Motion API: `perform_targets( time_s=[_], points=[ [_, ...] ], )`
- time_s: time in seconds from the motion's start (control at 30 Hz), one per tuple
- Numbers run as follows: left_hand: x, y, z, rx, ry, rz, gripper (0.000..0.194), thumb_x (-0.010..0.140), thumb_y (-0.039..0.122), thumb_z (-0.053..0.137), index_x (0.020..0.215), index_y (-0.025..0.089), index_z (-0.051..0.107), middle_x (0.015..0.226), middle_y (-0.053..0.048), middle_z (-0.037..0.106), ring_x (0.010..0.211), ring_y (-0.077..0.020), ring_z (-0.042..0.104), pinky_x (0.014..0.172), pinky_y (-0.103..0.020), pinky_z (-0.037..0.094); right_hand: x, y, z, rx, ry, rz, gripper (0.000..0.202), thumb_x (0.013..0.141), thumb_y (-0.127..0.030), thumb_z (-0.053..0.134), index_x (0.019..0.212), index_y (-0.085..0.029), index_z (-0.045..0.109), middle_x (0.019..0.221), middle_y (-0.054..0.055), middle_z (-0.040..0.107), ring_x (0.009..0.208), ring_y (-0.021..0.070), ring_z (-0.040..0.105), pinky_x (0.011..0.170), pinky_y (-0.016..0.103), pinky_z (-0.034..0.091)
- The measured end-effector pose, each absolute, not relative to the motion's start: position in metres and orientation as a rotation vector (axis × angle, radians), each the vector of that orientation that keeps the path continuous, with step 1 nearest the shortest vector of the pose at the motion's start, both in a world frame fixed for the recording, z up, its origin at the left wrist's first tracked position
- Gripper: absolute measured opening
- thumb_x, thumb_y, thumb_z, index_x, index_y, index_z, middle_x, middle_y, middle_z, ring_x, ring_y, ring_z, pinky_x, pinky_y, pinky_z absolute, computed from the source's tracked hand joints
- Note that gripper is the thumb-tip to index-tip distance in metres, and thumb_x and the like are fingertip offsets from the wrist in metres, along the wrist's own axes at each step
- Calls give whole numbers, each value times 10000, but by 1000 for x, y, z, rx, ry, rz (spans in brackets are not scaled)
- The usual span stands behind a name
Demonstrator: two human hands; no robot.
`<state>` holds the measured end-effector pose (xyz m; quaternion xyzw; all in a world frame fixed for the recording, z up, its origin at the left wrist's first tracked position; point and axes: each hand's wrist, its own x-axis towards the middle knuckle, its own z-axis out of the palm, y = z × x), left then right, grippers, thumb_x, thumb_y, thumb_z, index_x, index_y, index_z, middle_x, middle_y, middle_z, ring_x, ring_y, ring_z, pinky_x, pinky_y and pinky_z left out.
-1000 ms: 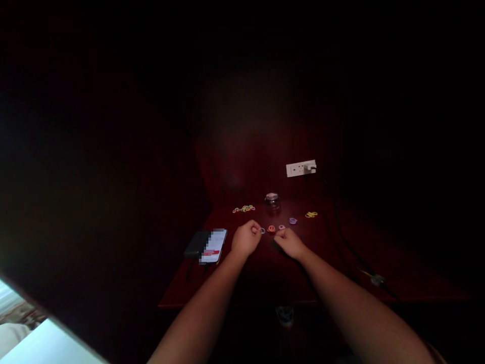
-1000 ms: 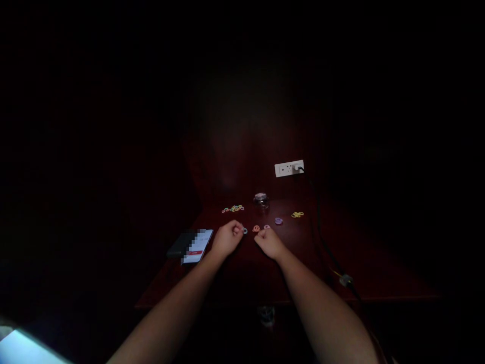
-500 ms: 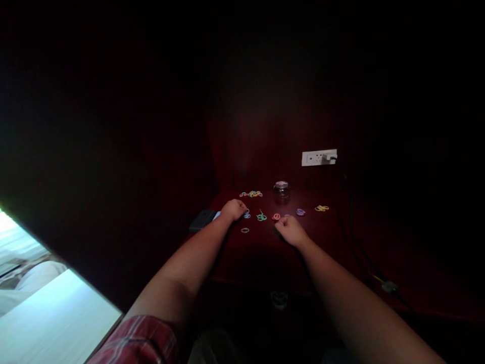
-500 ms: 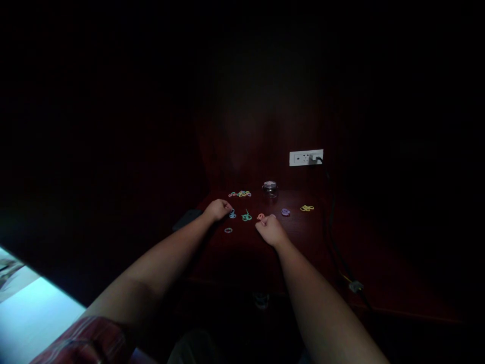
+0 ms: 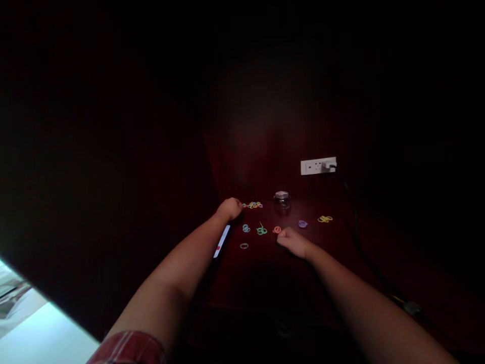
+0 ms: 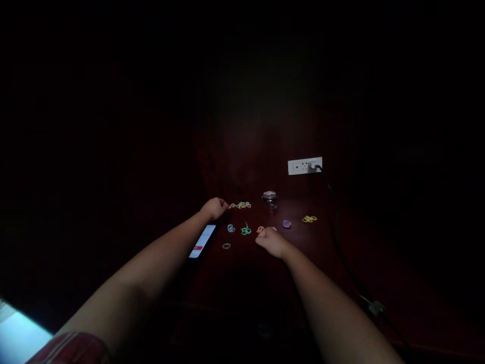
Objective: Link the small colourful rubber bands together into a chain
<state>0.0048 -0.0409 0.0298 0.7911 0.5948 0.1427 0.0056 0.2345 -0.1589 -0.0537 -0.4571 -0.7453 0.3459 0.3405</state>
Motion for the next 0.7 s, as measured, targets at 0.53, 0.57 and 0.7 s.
perform_targets(
  time_s=[0.53,0.57,0.7],
  points=[
    [62,62,-13,2668,1705,54,303,650,273,603,950,252,632,958,-30,643,857,-159,583,742,-195,422,240,-144,-54,-1163,-1978,1169,246,627,-142,404,415,-185,286,361,-65,238,354,48,215,370,203,164],
    [65,66,-15,2670,1703,56,309,643,268,609,950,251,630,963,-29,641,863,-159,581,745,-194,420,240,-143,-54,-1165,-1973,1155,266,632,-143,415,409,-188,277,355,-64,222,358,51,214,372,206,165],
    [69,75,-22,2669,1720,89,219,675,293,577,872,221,642,908,-51,647,824,-163,586,723,-204,417,239,-140,-55,-1155,-1966,1107,311,660,-173,447,404,-196,273,347,-60,191,373,62,219,380,214,165]
  ],
)
